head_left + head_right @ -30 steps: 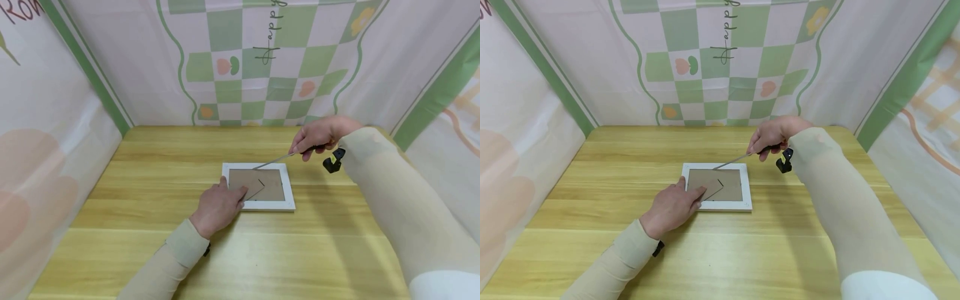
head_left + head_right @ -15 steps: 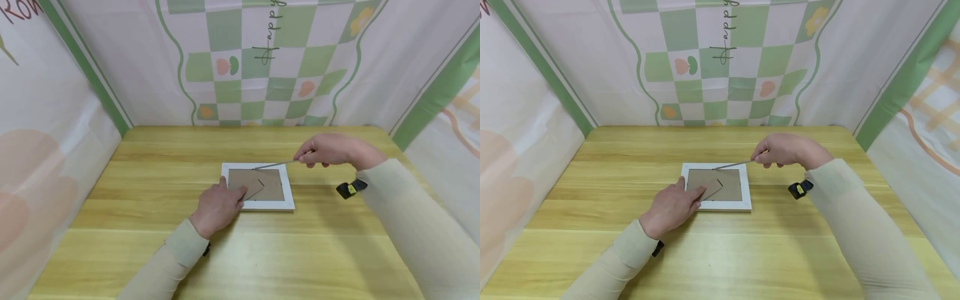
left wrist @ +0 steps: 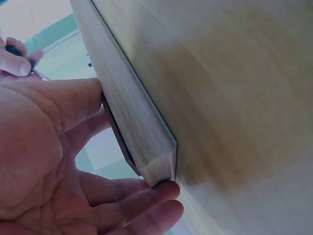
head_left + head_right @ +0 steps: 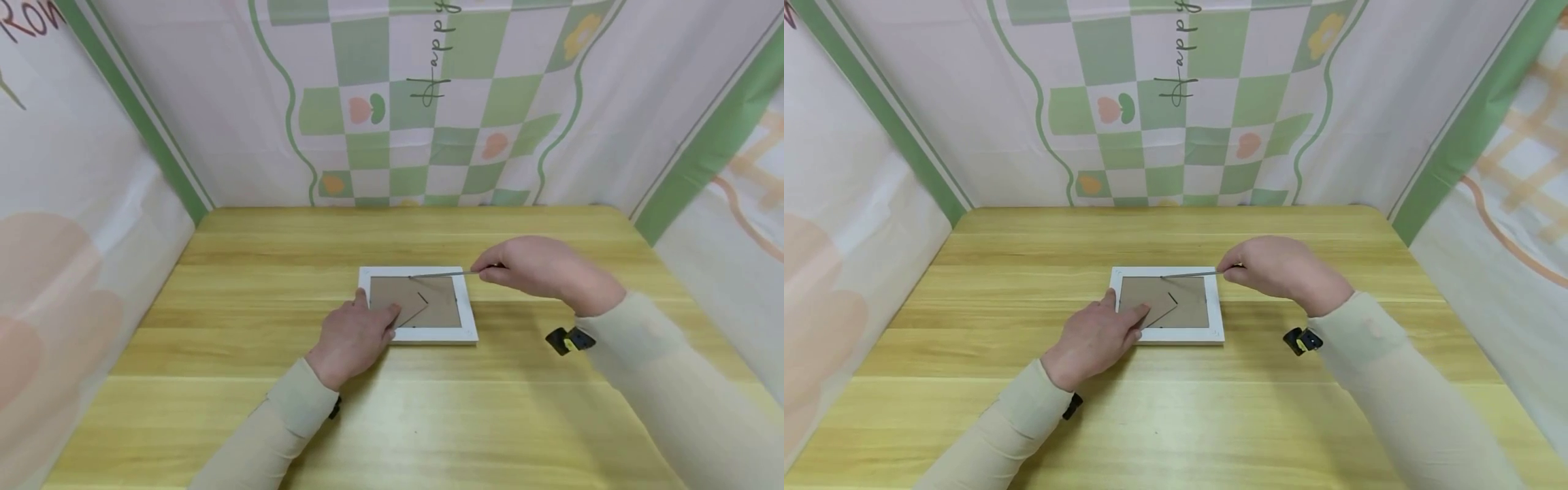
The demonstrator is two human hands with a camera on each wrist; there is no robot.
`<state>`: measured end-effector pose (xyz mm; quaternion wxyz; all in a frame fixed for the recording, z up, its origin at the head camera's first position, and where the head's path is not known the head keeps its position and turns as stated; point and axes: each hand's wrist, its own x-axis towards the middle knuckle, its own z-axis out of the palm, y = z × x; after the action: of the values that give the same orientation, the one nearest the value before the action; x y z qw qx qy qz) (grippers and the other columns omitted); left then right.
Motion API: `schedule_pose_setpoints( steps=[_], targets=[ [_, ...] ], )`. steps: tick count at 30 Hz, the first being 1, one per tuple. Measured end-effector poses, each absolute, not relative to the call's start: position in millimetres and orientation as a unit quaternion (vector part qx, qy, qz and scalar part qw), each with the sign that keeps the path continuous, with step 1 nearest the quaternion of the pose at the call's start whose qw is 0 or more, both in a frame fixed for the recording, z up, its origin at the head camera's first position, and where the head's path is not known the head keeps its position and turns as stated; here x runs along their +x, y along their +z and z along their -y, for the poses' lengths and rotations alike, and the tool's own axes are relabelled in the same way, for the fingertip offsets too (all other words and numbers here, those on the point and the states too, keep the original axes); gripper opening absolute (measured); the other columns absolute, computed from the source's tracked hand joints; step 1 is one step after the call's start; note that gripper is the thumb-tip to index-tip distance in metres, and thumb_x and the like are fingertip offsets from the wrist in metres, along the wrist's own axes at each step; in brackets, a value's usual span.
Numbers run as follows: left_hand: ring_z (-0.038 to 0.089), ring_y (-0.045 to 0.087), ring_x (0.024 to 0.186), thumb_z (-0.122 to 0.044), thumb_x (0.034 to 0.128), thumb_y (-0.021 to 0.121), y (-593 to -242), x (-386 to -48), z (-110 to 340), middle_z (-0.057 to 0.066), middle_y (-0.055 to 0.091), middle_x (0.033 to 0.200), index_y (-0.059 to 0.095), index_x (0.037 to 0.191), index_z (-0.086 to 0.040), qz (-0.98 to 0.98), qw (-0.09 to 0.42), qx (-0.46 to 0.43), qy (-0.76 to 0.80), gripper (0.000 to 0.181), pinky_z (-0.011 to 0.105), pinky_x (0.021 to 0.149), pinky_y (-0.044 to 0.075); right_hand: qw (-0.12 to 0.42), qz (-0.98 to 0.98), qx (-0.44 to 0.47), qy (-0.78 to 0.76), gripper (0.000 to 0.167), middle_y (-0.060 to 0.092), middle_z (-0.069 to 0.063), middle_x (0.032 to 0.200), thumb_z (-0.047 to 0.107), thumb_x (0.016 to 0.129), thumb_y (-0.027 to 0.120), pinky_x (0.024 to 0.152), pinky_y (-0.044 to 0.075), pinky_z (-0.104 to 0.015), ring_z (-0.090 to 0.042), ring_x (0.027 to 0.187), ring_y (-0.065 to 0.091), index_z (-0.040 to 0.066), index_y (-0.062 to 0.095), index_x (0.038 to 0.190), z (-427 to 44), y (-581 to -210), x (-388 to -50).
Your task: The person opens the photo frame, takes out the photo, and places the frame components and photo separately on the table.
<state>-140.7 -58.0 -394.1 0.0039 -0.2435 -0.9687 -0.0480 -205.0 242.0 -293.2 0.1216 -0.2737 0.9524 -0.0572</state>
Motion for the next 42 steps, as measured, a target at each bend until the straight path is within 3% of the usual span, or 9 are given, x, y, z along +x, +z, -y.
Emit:
schedule_pose_setpoints(
  steps=[9,12,17,23,28,36,42],
  targets=[
    [0.046,0.073,0.095,-0.039,0.1065,0.060,-394.2,-140.7,58.1,0.041,0.057,0.137,0.064,0.144,-0.025,0.969,0.006,-0.242,-0.044,0.040,0.050,0.060,0.061,0.109,-0.954,-0.276,-0.046,0.021,0.076,0.001,0.124,0.025,0.104,0.064,0.098,0.053,-0.055,-0.029,0.117,0.071,0.024,0.078,0.120,-235.7,-293.0,-208.4],
    [0.046,0.073,0.095,-0.039,0.1065,0.059,-394.2,-140.8,58.2,0.041,0.057,0.137,0.064,0.144,-0.026,0.970,0.002,-0.240,-0.045,0.040,0.051,0.060,0.061,0.101,-0.956,-0.273,-0.037,0.017,0.078,0.005,0.113,0.027,0.103,0.066,0.090,0.056,-0.051,-0.022,0.103,0.073,0.024,0.079,0.114,-232.6,-289.4,-210.6],
    [0.046,0.073,0.097,-0.040,0.1066,0.059,-393.9,-140.6,57.9,0.041,0.056,0.138,0.063,0.145,-0.026,0.971,-0.004,-0.236,-0.046,0.041,0.051,0.061,0.061,0.084,-0.965,-0.250,-0.013,0.012,0.075,0.011,0.099,0.033,0.102,0.069,0.070,0.054,-0.041,-0.010,0.080,0.064,0.027,0.078,0.107,-227.6,-280.4,-215.4],
    [0.047,0.072,0.099,-0.039,0.1067,0.059,-394.2,-141.1,57.7,0.041,0.056,0.139,0.062,0.146,-0.027,0.970,-0.007,-0.236,-0.050,0.041,0.053,0.064,0.061,0.076,-0.968,-0.239,0.000,0.014,0.076,0.009,0.102,0.038,0.100,0.071,0.068,0.053,-0.044,-0.012,0.081,0.067,0.029,0.078,0.107,-226.8,-273.3,-226.6],
    [0.047,0.072,0.098,-0.037,0.1064,0.060,-393.7,-141.3,57.7,0.041,0.056,0.139,0.063,0.145,-0.026,0.970,-0.008,-0.238,-0.051,0.041,0.053,0.064,0.061,0.110,-0.963,-0.245,-0.025,0.013,0.076,0.006,0.104,0.032,0.100,0.072,0.080,0.055,-0.046,-0.014,0.089,0.068,0.024,0.079,0.105,-226.3,-267.2,-240.4],
    [0.047,0.072,0.101,-0.038,0.1065,0.059,-392.6,-141.7,56.7,0.040,0.054,0.142,0.062,0.147,-0.027,0.972,-0.018,-0.231,-0.050,0.042,0.053,0.065,0.061,0.197,-0.946,-0.248,-0.067,0.015,0.072,0.000,0.090,0.027,0.102,0.068,0.065,0.052,-0.034,-0.017,0.073,0.065,0.017,0.079,0.105,-225.6,-257.7,-263.6],
    [0.048,0.071,0.103,-0.038,0.1063,0.060,-392.1,-141.4,56.9,0.040,0.054,0.142,0.062,0.147,-0.027,0.972,-0.022,-0.229,-0.052,0.042,0.054,0.067,0.061,0.196,-0.945,-0.251,-0.079,0.018,0.073,0.000,0.093,0.029,0.102,0.068,0.066,0.053,-0.035,-0.015,0.073,0.064,0.015,0.080,0.107,-229.7,-263.2,-260.8]
  ],
)
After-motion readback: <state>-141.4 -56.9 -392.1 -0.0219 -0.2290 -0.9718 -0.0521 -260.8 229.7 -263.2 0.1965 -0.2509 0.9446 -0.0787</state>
